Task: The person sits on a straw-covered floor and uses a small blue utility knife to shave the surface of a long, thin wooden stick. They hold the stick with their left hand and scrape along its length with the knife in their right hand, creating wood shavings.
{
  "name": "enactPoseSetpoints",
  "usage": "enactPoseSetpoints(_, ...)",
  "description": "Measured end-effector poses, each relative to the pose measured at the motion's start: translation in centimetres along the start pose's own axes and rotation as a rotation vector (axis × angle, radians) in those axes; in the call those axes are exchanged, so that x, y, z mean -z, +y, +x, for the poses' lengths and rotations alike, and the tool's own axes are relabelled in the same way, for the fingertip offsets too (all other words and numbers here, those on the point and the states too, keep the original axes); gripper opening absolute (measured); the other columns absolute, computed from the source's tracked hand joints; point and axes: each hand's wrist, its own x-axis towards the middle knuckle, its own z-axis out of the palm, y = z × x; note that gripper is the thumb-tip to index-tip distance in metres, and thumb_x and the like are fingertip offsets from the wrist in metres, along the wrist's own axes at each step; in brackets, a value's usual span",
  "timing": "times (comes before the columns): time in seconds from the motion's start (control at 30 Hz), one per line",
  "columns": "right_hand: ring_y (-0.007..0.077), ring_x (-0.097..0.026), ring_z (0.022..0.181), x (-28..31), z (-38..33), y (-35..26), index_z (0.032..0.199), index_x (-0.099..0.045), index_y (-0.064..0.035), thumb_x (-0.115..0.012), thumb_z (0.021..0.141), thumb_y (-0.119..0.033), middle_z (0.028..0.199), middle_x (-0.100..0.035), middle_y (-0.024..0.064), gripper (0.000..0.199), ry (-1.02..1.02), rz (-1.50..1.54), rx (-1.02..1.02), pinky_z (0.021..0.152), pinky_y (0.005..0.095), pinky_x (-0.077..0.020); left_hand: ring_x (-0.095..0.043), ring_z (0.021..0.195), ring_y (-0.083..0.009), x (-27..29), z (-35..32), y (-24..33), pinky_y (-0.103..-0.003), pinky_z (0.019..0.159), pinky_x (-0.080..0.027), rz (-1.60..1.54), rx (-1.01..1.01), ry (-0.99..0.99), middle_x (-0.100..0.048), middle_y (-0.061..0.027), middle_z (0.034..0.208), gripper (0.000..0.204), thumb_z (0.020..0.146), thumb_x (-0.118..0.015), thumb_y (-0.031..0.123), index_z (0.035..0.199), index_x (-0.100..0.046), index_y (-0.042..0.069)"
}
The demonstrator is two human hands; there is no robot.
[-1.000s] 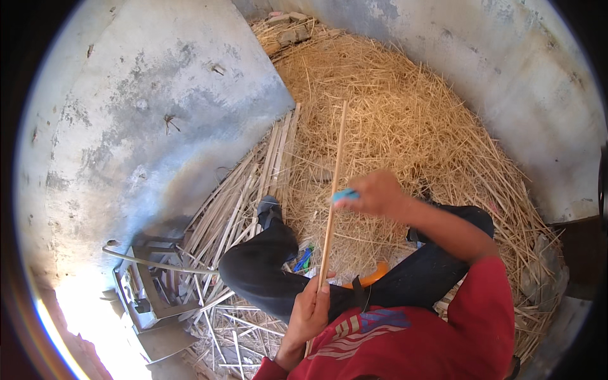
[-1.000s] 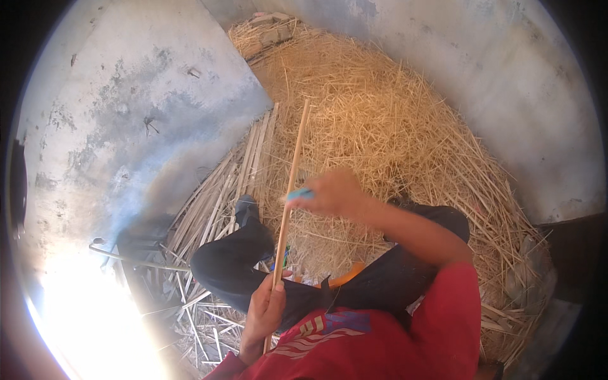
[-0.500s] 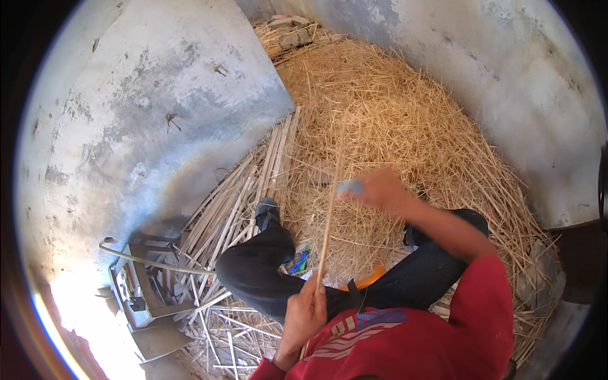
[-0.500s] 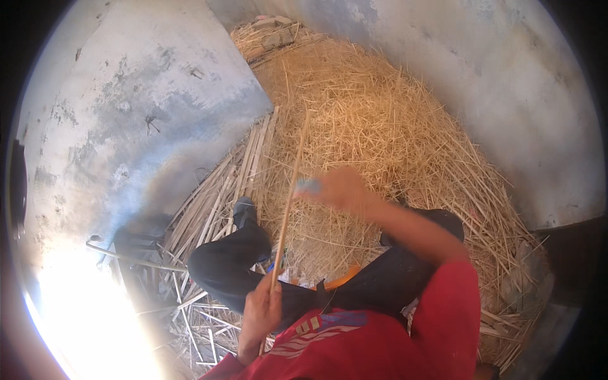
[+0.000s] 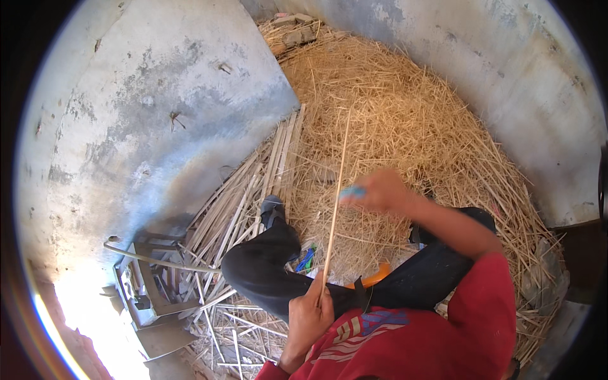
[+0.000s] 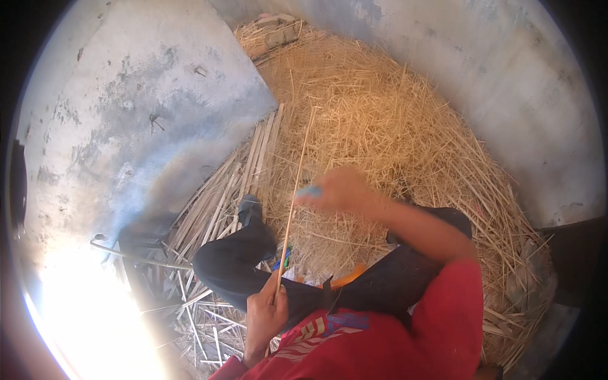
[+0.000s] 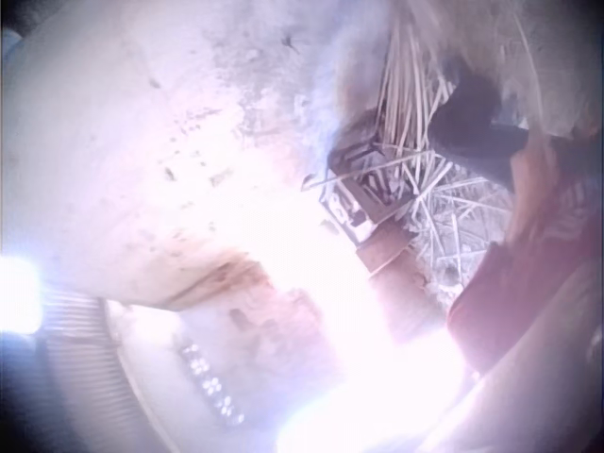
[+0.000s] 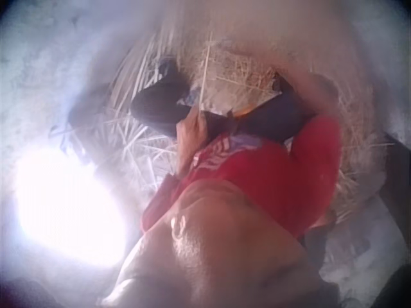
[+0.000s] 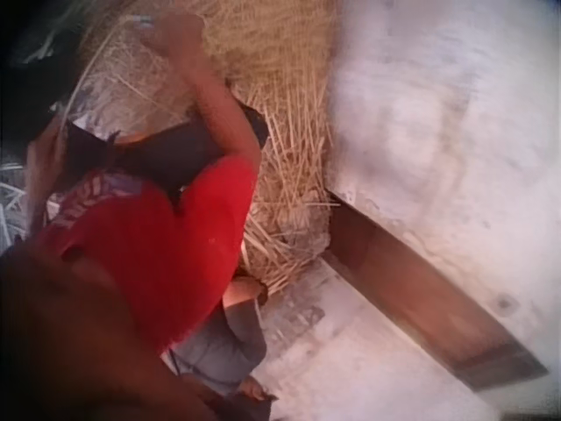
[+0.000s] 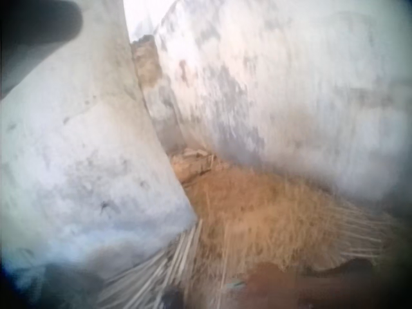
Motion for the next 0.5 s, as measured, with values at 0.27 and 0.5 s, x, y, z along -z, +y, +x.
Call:
enactPoseSetpoints(0.27, 0.0167, -0.043, 0.036, 0.2, -1.5, -1.9, 0.054, -0.056, -0.0136, -0.04, 0.083, -0.076, 0.041, -0.041, -0.0003, 0.071, 0.061, 0.065, 0.232, 0.037, 0.0336, -0.0341, -0.06, 0.05, -0.0348, -0.2, 0.3, 0.0, -0.04, 0.047, -0.045, -0.03, -0.022, 0.012, -0.052, -0.0203, 0.055, 0.037, 0.083, -0.054, 0.006, 0.119, -0.057, -0.005)
enactPoseSetpoints(0.5, 0.0231, -0.053, 0.043, 2.2, 2.6, 7.6, 0.073, -0.067, -0.0081, -0.026, 0.088, -0.074, 0.053, -0.056, 0.0077, 0.079, -0.036, -0.115, -0.322, 0.038, 0.0375, -0.0388, -0.062, 0.053, -0.0342, 0.0, -0.7, 0.6, -0.037, 0.048, -0.046, -0.084, 0.006, -0.129, -0.055, -0.0199, 0.058, 0.039, 0.083, -0.053, 0.006, 0.121, -0.055, -0.004)
